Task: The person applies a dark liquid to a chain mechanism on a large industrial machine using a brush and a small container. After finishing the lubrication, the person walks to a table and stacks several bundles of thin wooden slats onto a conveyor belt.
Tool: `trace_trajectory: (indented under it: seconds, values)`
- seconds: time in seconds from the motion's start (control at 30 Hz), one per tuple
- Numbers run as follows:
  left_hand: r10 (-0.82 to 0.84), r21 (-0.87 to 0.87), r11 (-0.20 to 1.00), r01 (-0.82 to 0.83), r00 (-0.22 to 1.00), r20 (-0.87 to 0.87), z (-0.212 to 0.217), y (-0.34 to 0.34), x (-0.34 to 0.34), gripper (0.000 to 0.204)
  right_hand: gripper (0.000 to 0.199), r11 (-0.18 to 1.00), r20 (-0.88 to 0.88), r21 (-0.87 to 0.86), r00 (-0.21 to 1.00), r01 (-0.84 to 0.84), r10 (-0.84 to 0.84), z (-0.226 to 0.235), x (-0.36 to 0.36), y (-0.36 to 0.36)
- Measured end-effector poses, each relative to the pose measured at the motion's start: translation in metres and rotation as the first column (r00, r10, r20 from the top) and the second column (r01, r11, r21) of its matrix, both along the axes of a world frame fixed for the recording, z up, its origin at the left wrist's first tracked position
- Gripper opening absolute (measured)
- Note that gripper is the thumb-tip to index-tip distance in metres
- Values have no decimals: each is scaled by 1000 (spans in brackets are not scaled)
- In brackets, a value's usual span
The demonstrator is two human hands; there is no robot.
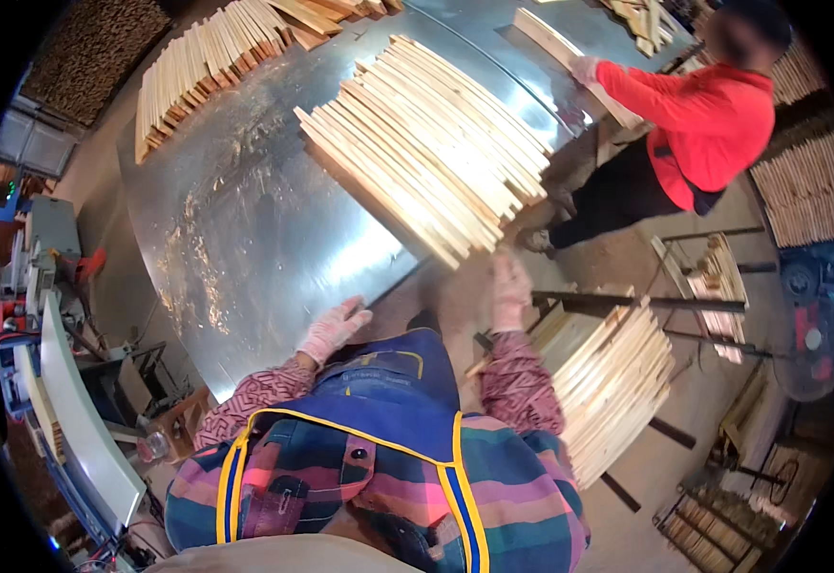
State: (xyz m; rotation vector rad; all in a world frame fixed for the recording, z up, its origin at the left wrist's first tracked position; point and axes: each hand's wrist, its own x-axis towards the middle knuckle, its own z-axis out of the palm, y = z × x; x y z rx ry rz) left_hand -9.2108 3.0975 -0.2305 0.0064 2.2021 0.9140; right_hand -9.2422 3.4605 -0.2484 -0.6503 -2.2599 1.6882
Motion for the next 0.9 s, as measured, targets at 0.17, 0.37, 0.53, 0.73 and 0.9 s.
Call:
trace_trajectory:
  seconds: [0.17,0.37,0.53,0.73,0.9]
  values:
    - [264,201,951,-237,957,-119,-51,73,-70,75,53,855,114,489,984,-176,137,54,-193,92]
    - [559,215,816,-537,828,-52,-29,102,-153,81,69,603,543,667,840,-438,9,25,-318,117]
    - [718,136,695,-706,688,-100,-56,84,-182,77,54,479,617,626,766,-616,178,8,-283,126]
    - [856,400,397,-826,490,163,-68,-17,-177,71,60,909,641,31,706,-416,301,-32,-220,96]
    - [919,629,265,-730,390,65,-75,-24,-199,66,41,951,198,214,963,-224,182,-86,-309,72]
